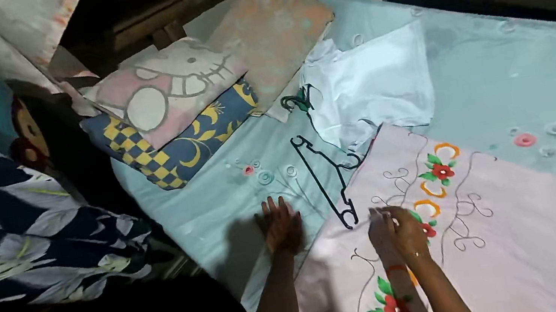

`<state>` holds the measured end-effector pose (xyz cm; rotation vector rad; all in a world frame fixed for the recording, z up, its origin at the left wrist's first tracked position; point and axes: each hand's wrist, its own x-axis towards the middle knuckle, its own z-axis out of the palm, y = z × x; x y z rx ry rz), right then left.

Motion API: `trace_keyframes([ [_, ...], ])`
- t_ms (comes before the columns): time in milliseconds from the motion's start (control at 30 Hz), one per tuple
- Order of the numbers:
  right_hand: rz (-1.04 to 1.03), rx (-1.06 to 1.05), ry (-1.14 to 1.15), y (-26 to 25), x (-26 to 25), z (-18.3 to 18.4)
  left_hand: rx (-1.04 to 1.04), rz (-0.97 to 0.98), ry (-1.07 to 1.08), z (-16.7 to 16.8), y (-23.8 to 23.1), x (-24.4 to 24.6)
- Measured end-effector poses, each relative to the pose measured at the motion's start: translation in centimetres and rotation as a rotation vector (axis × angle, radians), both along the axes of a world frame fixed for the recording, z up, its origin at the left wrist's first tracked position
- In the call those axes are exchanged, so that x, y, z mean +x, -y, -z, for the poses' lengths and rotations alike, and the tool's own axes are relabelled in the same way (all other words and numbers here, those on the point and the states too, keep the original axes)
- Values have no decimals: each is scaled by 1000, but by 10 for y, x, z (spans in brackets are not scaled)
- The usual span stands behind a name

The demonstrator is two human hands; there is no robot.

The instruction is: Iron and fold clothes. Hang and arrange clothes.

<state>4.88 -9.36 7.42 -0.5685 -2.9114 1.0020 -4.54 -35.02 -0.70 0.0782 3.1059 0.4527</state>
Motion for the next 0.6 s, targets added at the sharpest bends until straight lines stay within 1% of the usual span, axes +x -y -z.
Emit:
trace_keyframes([
  [100,-106,-39,-1,8,-95,-11,63,-6,-118,18,1,-1],
  [133,-124,-12,1,12,-123,-8,88,-18,-110,21,1,-1],
  [200,-153,74,115,18,-171,0,130,-20,-101,25,3,-2],
  [267,-150,188,219,19,-206,17,166,-4,-136,33,4,-3],
  [367,-100,268,287,11,-237,45,157,0,-142,42,4,-4],
  [433,-66,278,242,5,-245,49,127,-10,-149,43,3,-3],
  [500,-61,276,224,-4,-250,43,91,-19,-169,45,2,-5],
  [600,-55,213,166,-13,-249,17,95,-32,-151,45,2,-4],
])
